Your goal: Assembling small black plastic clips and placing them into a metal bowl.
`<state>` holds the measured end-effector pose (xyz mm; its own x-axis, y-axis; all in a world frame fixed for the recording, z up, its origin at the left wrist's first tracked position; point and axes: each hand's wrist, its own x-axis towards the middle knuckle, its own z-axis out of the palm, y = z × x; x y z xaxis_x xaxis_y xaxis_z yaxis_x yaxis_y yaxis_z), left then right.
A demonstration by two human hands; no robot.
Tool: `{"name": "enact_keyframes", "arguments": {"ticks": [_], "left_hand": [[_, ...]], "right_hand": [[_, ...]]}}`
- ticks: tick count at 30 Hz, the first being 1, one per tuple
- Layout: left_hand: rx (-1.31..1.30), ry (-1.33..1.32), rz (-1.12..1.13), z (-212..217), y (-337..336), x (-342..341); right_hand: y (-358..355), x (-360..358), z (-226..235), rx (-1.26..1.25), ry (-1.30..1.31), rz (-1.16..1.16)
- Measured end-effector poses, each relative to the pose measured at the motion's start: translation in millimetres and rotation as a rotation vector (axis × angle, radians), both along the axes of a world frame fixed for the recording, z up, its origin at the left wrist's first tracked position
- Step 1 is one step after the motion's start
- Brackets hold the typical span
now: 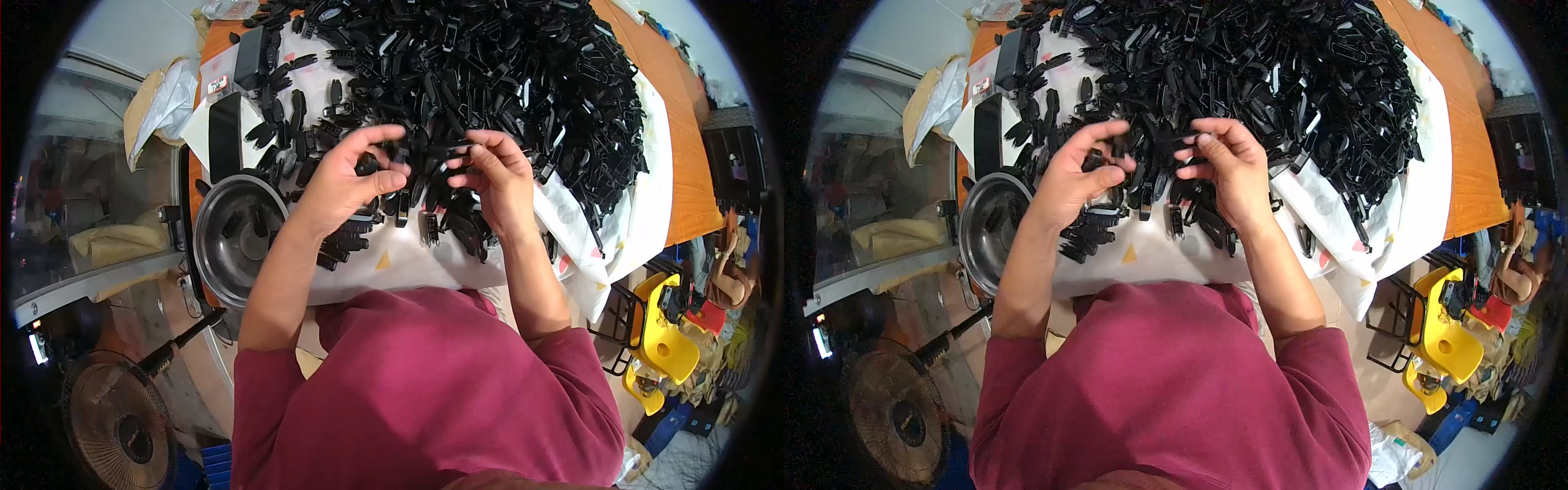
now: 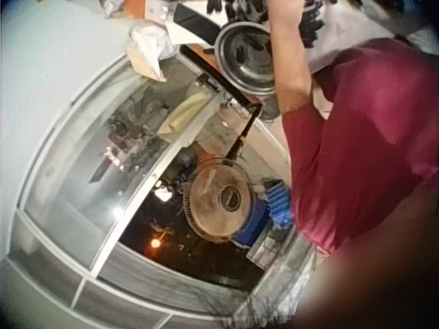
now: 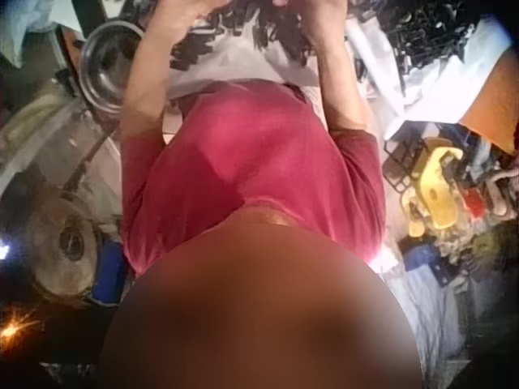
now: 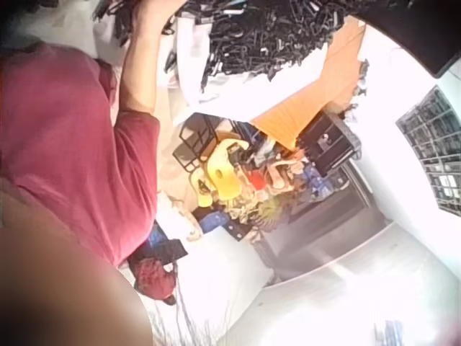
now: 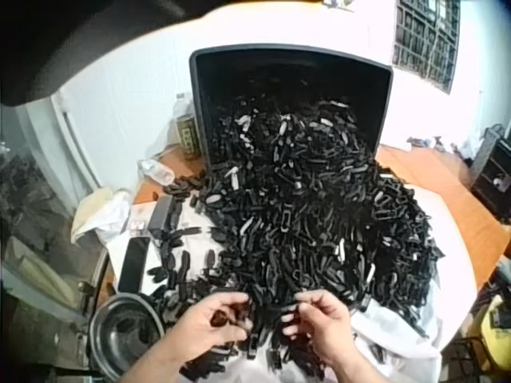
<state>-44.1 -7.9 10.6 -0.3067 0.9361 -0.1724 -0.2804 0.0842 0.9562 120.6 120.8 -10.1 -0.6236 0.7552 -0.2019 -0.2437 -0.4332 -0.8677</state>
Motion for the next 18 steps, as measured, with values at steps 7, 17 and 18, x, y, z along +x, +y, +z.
{"name": "enact_keyframes", "arguments": {"ticks": [7, 17, 18], "left_hand": [[0.239, 0.285, 0.019, -23.2, 4.8, 16.5], [0.032, -0.182, 0.144, -11.7, 4.7, 38.1], [0.063, -0.176, 0.169, -10.7, 4.9, 39.4]], "right_hand": [[-19.6, -9.6, 23.5, 0.585, -0.168, 0.219], [-35.1, 6.8, 22.4, 0.381, -0.196, 0.23], [-33.5, 8.4, 19.5, 0.392, -0.156, 0.202]]}}
